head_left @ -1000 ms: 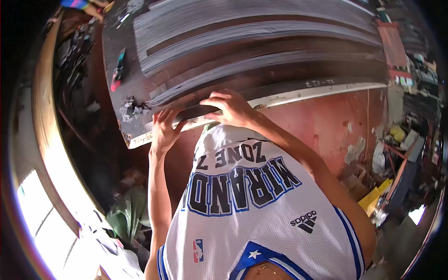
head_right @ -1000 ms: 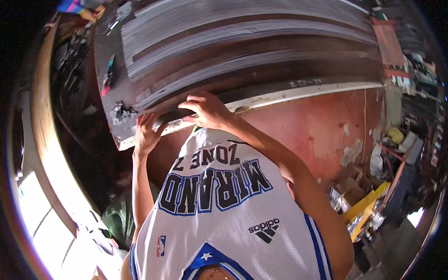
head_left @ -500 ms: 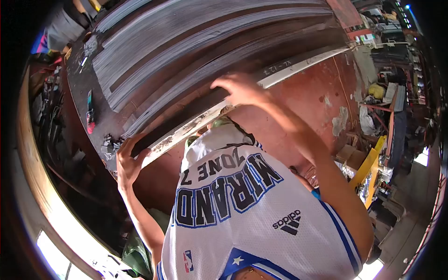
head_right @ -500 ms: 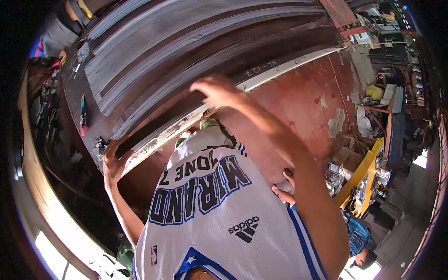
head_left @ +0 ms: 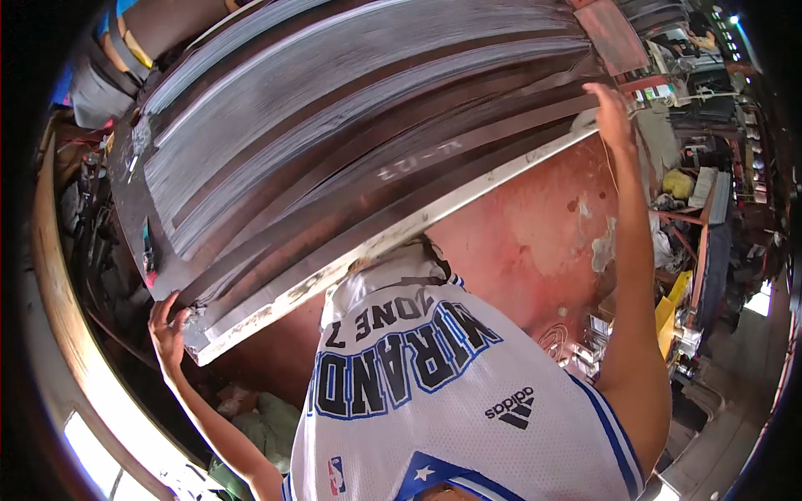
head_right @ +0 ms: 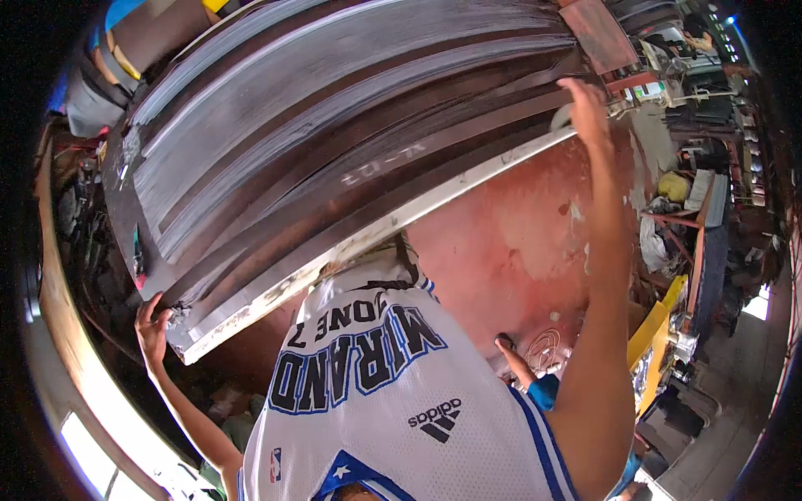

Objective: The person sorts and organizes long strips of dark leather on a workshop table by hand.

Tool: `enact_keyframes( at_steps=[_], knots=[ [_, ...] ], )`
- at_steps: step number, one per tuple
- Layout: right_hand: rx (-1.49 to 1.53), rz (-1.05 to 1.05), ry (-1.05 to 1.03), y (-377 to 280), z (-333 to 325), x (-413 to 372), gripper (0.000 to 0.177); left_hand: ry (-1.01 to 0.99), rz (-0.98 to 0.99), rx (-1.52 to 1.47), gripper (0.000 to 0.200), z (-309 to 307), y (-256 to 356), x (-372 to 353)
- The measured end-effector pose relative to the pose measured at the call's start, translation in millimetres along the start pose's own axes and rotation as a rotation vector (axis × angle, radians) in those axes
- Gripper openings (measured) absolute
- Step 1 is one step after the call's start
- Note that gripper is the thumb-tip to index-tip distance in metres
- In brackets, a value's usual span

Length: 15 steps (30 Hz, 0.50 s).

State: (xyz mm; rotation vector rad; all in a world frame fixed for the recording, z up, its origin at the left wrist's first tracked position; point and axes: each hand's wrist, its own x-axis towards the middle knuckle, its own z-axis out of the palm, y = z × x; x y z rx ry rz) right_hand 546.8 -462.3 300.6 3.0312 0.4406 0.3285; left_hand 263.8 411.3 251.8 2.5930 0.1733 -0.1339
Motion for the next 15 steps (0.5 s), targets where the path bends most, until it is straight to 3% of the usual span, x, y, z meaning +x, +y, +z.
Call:
enact_keyframes(
  at_steps=[1,2,3,8,9,10,12,14,15],
  knots=[
    [-0.084,0.012,0.051,20.7,-2.2,10.1,0.053,-0.007,-0.04,0.004,0.037,-6.4,-2.1,5.3],
    [-0.162,0.027,0.084,-22.7,-5.0,9.3,0.054,-0.009,-0.124,-0.029,0.036,-36.5,-62.8,-12.6],
    [-0.148,-0.024,0.096,-19.2,-10.6,20.6,0.053,0.028,-0.082,0.044,0.036,-43.9,-78.4,-8.9],
    [-0.275,-0.156,0.181,38.7,-6.1,87.7,0.051,0.09,-0.013,0.238,0.039,-59.4,-103.7,55.1],
    [-0.299,-0.152,0.126,-14.5,-10.0,85.3,0.05,0.062,-0.042,0.344,0.04,-90.8,-153.1,34.3],
    [-0.328,-0.147,0.083,-23.9,-7.1,94.5,0.05,0.057,-0.063,0.352,0.04,-99.6,-162.9,35.9],
    [-0.368,-0.198,0.129,-23.8,6.7,116.0,0.049,0.037,-0.135,0.381,0.041,-104.9,-171.2,50.9],
    [-0.415,-0.243,0.172,-22.8,22.0,135.8,0.049,0.071,0.003,0.36,0.041,-101.3,-180.2,69.8],
    [-0.416,-0.263,0.167,-24.3,28.3,144.2,0.05,-0.002,-0.045,0.439,0.043,-101.8,-185.4,78.1]
  ],
)
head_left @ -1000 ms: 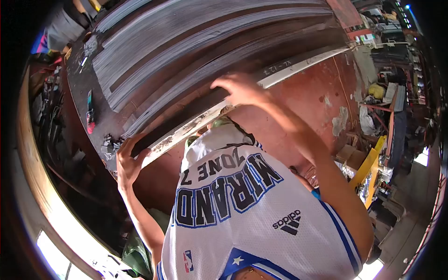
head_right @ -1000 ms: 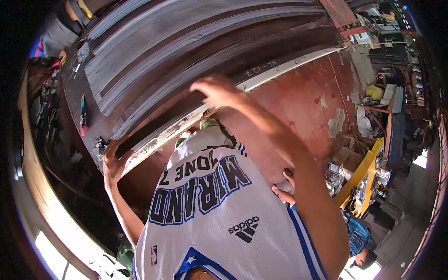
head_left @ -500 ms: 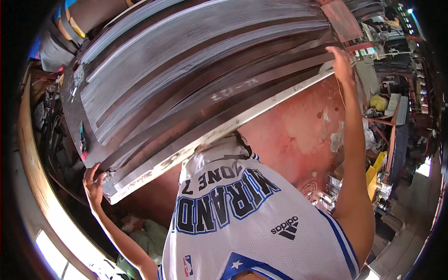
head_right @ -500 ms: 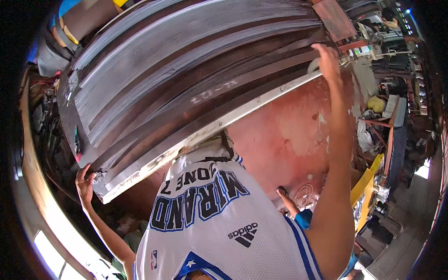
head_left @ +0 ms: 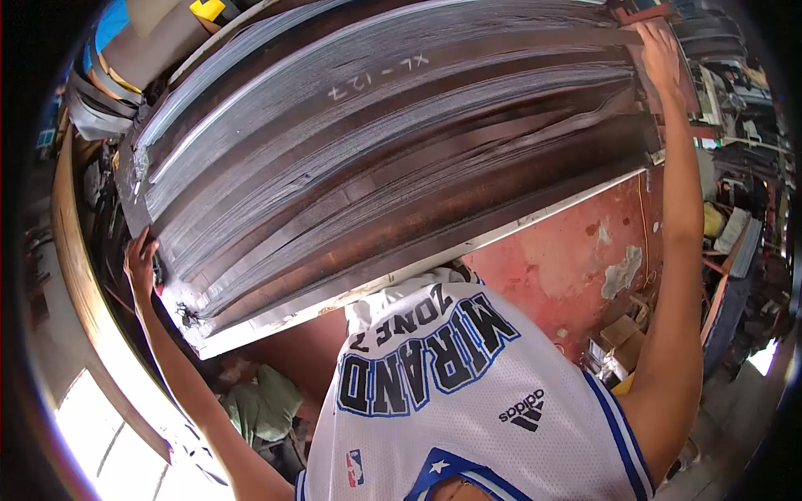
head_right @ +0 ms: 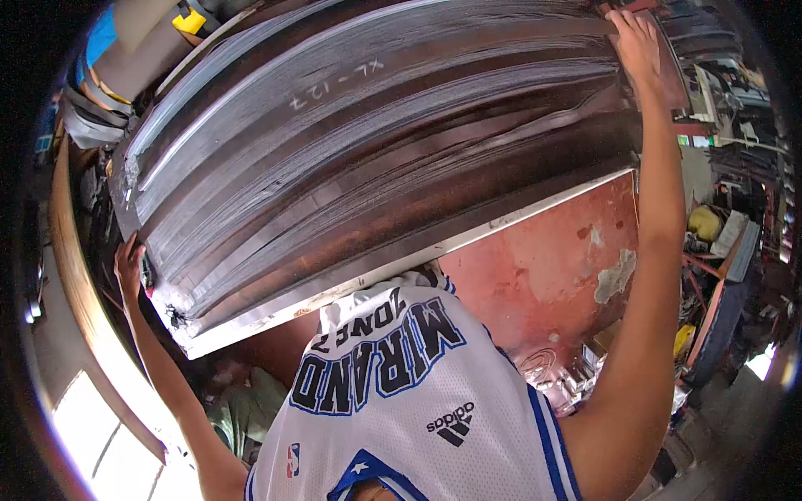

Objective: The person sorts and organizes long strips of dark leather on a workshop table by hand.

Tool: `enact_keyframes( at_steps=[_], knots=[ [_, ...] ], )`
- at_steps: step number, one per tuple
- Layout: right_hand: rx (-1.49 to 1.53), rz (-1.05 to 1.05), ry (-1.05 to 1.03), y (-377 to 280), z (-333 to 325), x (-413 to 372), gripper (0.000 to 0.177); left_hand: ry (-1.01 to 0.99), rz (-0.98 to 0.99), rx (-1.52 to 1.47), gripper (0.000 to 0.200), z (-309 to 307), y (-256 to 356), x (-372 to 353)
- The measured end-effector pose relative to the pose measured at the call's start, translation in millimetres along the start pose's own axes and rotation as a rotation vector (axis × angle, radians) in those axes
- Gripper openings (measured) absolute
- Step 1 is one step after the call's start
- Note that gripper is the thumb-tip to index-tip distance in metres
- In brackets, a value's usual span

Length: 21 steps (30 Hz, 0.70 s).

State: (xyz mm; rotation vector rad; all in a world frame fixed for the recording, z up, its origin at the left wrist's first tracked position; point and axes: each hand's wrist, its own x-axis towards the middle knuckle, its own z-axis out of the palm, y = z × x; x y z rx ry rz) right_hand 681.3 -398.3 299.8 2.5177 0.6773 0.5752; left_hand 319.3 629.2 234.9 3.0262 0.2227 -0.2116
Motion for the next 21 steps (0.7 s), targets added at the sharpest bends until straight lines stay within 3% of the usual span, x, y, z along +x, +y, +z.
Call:
enact_keyframes(
  at_steps=[9,10,14,16,17,19,21],
  knots=[
    [-0.118,0.029,-0.151,0.8,26.3,21.0,0.05,-0.05,-0.033,0.014,0.043,40.6,5.3,25.3],
    [-0.182,0.046,-0.28,0.4,26.4,22.9,0.051,-0.054,-0.036,0.007,0.043,43.4,6.2,26.0],
    [-0.222,0.005,-0.185,3.1,35.0,15.5,0.042,-0.081,-0.036,0.044,0.043,49.0,7.5,33.2],
    [-0.21,0.095,-0.35,-0.5,32.4,13.6,0.056,-0.001,0.041,0.126,0.044,55.0,5.5,37.4],
    [-0.175,0.118,-0.327,-11.2,26.8,11.5,0.052,-0.002,0.05,0.121,0.044,55.8,6.2,35.7],
    [0.236,0.44,-0.551,-51.3,-19.0,17.0,0.081,0.141,0.078,0.008,0.042,57.1,20.0,32.7],
    [0.375,0.404,-0.508,-49.2,-17.9,-5.2,0.075,0.163,0.083,-0.097,0.039,52.9,42.7,25.2]
  ],
)
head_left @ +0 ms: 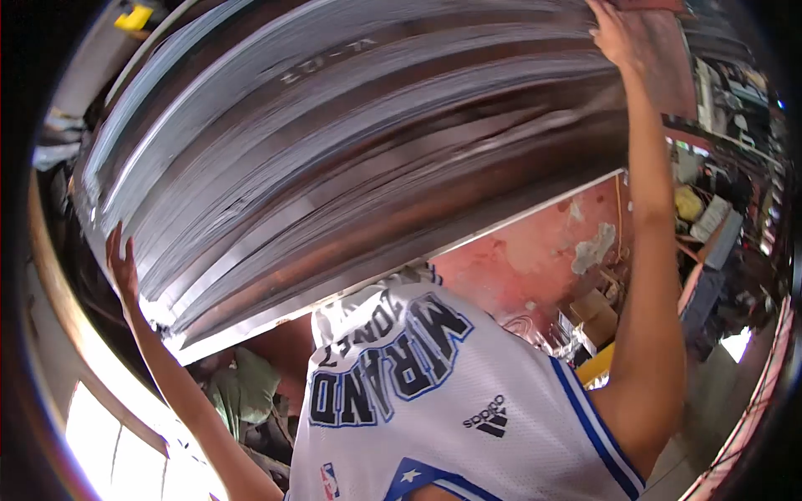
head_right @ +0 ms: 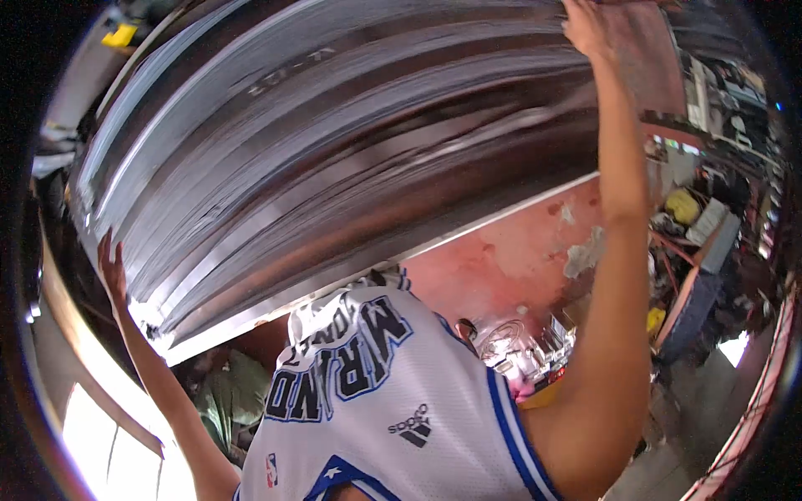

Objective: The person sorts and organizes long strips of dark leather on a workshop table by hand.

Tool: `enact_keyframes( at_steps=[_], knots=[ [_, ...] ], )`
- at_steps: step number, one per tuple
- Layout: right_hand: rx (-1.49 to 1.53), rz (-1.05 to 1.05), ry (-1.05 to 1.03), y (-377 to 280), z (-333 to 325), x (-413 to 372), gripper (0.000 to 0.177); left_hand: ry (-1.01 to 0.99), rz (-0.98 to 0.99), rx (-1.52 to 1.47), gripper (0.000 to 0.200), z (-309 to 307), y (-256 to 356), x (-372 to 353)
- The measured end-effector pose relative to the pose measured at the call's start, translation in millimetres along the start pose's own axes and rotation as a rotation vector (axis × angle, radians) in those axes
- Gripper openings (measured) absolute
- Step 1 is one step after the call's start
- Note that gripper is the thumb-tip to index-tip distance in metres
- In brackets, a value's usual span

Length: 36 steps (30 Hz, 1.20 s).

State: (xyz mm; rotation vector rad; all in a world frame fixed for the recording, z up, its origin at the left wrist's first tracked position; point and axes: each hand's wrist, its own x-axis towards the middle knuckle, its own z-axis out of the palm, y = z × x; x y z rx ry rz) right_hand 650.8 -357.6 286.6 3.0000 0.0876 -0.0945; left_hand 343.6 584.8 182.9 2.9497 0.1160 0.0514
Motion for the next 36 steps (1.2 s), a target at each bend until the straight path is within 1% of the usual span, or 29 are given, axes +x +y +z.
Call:
enact_keyframes(
  at_steps=[2,3,4,6,8,9,10,12,13,14,16,18,22,25,26,28,30,32,34,36],
  knots=[
    [0.009,-0.319,0.153,28.4,15.4,-20.3,0.038,0.038,0.046,-0.006,0.035,4.4,7.8,-18.5],
    [0.234,-0.2,0.054,20.3,17.0,-39.0,0.025,0.047,0.03,-0.028,0.031,3.7,24.9,-29.5],
    [0.277,-0.236,0.041,12.3,11.4,-60.4,0.019,0.059,0.011,-0.045,0.027,4.9,46.9,-42.2],
    [0.261,-0.328,0.116,-4.6,11.2,-105.3,0.015,0.085,-0.026,-0.196,0.019,28.2,62.0,-77.3],
    [0.319,-0.364,0.011,-15.8,20.3,-137.4,0.014,0.05,0.002,-0.293,0.015,32.3,112.9,-98.9],
    [0.405,-0.34,-0.052,-24.7,24.2,-151.9,0.014,0.026,0.036,-0.26,0.016,28.3,140.5,-104.7],
    [0.377,-0.351,-0.044,-30.7,30.8,-162.9,0.018,0.006,0.072,-0.228,0.018,27.2,163.4,-106.4],
    [0.338,-0.409,0.02,-39.4,46.6,-172.0,0.021,-0.01,0.09,-0.239,0.021,34.9,186.0,-112.8],
    [0.322,-0.434,0.098,-49.1,53.7,-174.1,0.026,-0.04,0.075,-0.253,0.024,36.3,196.3,-114.3],
    [0.343,-0.458,0.107,-56.3,57.9,-175.3,0.027,-0.072,0.041,-0.255,0.025,40.5,201.0,-116.8],
    [0.364,-0.479,0.166,-76.7,64.1,-173.0,0.028,-0.061,0.038,-0.236,0.026,50.0,202.8,-119.6],
    [0.38,-0.479,0.164,-87.0,77.5,-163.3,0.027,-0.023,0.069,-0.212,0.028,61.9,198.9,-123.7],
    [0.368,-0.464,0.163,-94.1,100.4,-153.9,0.027,0.057,0.065,-0.115,0.034,87.8,185.7,-130.9],
    [0.374,-0.437,0.177,-95.2,109.2,-145.1,0.028,0.118,0.046,-0.081,0.03,101.8,184.2,-128.1],
    [0.388,-0.406,0.169,-95.5,111.3,-144.5,0.028,0.138,0.033,-0.102,0.026,104.1,185.6,-125.9],
    [0.371,-0.425,0.15,-94.7,115.5,-143.1,0.029,0.174,0.06,-0.16,0.024,104.5,187.3,-122.1],
    [0.309,-0.432,0.198,-93.5,117.6,-141.6,0.029,0.164,0.045,-0.141,0.022,106.9,187.7,-125.3],
    [0.309,-0.389,0.155,-94.4,120.0,-143.9,0.029,0.162,0.037,-0.125,0.021,110.3,185.6,-127.9],
    [0.312,-0.407,0.156,-93.4,115.8,-147.2,0.027,0.188,0.023,-0.18,0.023,111.4,190.2,-132.5],
    [0.319,-0.398,0.15,-93.2,112.9,-154.9,0.026,0.162,0.033,-0.173,0.024,109.9,190.4,-136.0]
  ],
)
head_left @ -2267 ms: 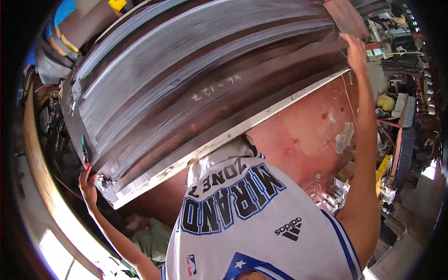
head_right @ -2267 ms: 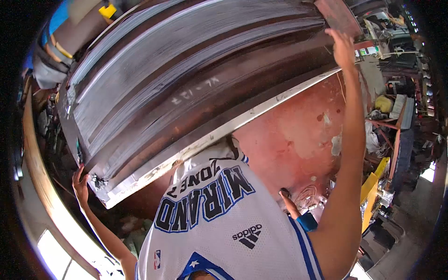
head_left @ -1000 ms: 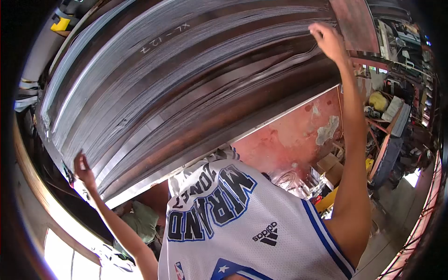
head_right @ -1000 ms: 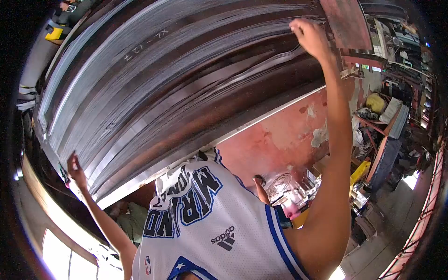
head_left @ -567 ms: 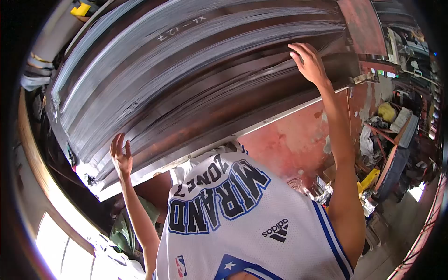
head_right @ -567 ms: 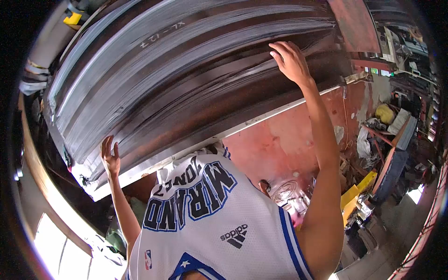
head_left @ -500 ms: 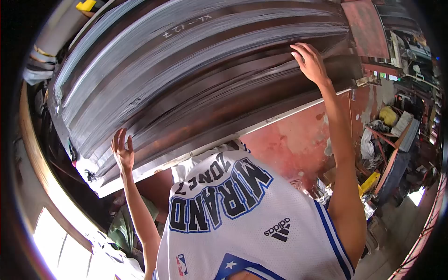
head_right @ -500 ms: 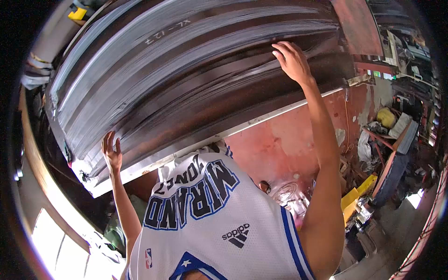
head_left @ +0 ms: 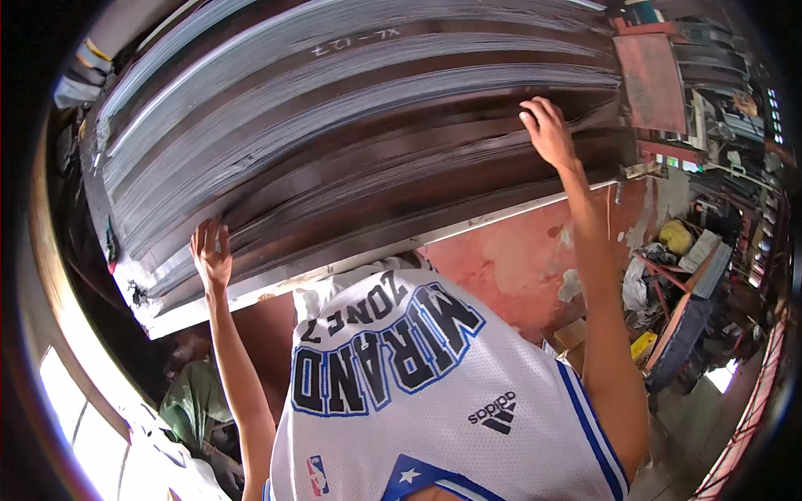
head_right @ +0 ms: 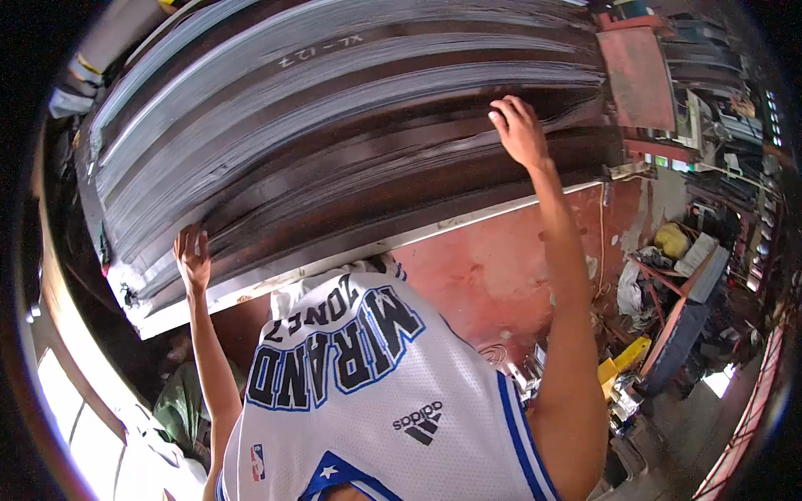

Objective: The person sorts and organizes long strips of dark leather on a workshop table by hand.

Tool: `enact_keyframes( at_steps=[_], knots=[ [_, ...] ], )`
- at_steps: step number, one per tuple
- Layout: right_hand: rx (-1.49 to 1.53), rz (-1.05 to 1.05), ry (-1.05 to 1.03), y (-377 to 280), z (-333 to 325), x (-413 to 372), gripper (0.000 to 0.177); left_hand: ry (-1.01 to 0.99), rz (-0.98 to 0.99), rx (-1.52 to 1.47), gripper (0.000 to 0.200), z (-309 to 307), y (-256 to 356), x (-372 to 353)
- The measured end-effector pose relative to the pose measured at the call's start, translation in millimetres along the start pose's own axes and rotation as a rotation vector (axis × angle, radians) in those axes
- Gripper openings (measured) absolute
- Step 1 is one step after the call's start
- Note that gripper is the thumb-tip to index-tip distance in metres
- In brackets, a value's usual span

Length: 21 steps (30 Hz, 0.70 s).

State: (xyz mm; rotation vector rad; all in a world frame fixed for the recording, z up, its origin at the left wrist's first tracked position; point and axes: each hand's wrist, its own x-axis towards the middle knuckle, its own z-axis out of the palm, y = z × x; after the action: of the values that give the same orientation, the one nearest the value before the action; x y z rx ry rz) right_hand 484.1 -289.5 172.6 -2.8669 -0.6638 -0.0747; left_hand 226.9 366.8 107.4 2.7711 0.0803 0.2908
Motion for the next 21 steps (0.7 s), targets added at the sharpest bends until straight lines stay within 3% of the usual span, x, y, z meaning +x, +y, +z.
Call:
enact_keyframes(
  at_steps=[16,18,19,21],
  knots=[
    [0.056,-0.003,-0.032,8.8,-12.0,-21.3,0.028,-0.143,0.026,-0.005,0.022,-15.9,-1.9,-11.3],
    [0.118,0.083,-0.055,26.0,-16.8,-14.9,0.028,-0.143,0.033,-0.019,0.021,-15.5,-1.6,-9.0],
    [0.043,0.215,-0.005,58.6,-18.1,-11.7,0.03,-0.157,0.034,-0.037,0.02,-14.6,-6.1,-8.5],
    [-0.159,0.242,0.06,99.4,-17.1,-20.1,0.031,-0.165,0.034,-0.061,0.018,-15.9,-6.1,-6.6]
  ],
)
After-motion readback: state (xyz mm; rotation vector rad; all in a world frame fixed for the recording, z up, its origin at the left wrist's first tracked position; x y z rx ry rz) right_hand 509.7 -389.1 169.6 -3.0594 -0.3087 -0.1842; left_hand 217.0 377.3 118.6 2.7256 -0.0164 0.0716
